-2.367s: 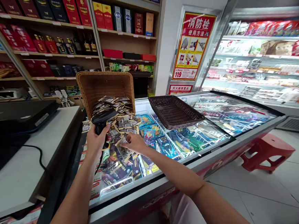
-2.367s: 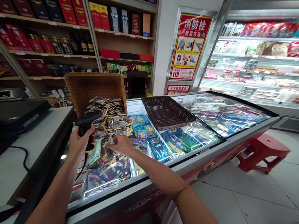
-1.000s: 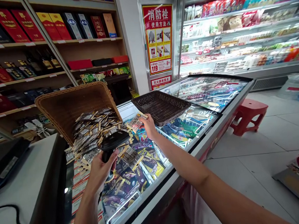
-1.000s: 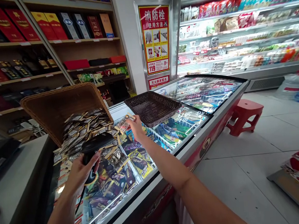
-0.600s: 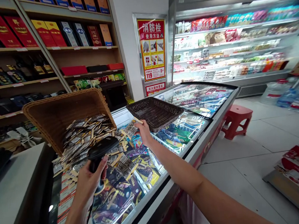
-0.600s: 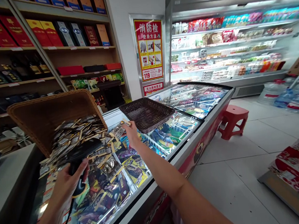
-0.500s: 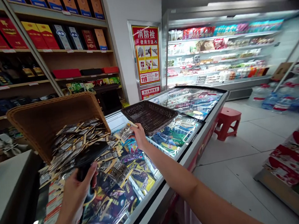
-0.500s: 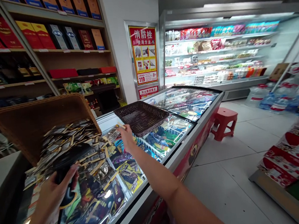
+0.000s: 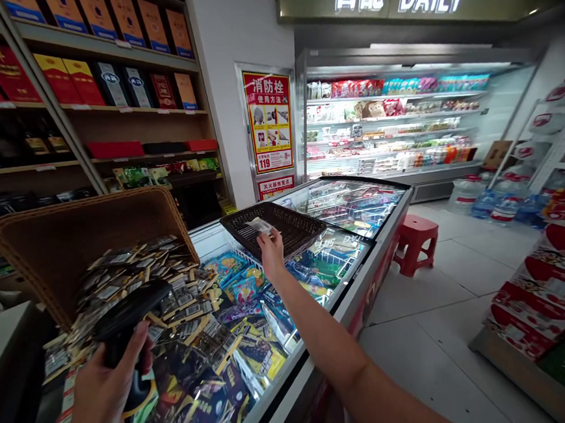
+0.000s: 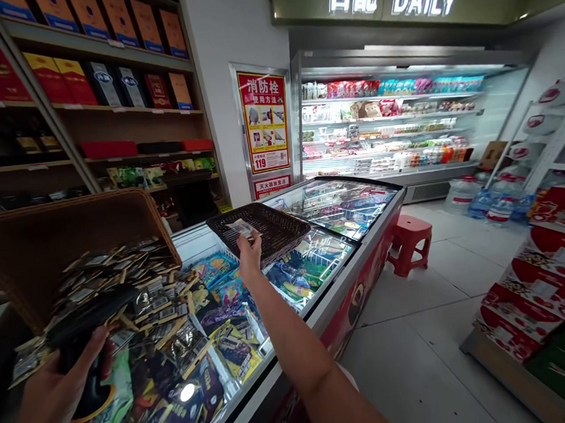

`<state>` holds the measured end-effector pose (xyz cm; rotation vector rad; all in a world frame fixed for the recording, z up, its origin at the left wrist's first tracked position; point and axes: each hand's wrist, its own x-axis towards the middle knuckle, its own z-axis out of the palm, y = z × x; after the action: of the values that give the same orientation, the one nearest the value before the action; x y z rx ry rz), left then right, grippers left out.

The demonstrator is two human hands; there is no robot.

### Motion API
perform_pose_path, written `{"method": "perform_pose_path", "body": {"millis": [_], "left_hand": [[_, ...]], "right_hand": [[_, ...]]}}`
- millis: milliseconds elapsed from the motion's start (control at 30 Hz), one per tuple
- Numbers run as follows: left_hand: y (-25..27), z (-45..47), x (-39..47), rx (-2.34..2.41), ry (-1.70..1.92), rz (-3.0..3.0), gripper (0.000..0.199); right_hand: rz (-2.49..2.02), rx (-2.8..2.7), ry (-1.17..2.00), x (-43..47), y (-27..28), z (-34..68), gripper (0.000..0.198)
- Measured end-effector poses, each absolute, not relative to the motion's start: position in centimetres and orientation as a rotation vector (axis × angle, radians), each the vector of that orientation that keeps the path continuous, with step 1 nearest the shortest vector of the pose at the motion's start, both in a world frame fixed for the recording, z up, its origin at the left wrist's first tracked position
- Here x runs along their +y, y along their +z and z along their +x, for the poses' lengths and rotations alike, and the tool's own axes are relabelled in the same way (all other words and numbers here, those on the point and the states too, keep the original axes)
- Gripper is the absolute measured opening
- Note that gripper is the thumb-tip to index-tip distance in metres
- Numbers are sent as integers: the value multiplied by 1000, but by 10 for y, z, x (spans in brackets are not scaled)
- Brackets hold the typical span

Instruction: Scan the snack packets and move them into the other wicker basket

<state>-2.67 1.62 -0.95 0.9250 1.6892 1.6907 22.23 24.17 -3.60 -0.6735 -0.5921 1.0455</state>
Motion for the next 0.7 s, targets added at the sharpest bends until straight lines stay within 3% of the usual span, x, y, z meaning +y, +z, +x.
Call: {"method": "perform_pose_path", "body": {"millis": [133, 267, 333, 467, 700], "left_hand": [[-5, -20, 13, 1652, 1777, 983, 56], [0, -14, 9, 1639, 1730, 1026, 55], [2, -11, 8, 1628, 1737, 1030, 54], [2, -7, 9, 1609, 1735, 1044, 54], [3, -1, 9, 1662, 1705, 1005, 60]], "right_hand": [[-651, -770, 1066, 230, -38, 225, 65], [-729, -1231, 1219, 208, -42, 209, 42], [-818, -1610, 1203, 194, -47, 198, 40], [-963, -2077, 1003, 166, -63, 182, 56], [-970, -2184, 886, 142, -77, 169, 71]]}}
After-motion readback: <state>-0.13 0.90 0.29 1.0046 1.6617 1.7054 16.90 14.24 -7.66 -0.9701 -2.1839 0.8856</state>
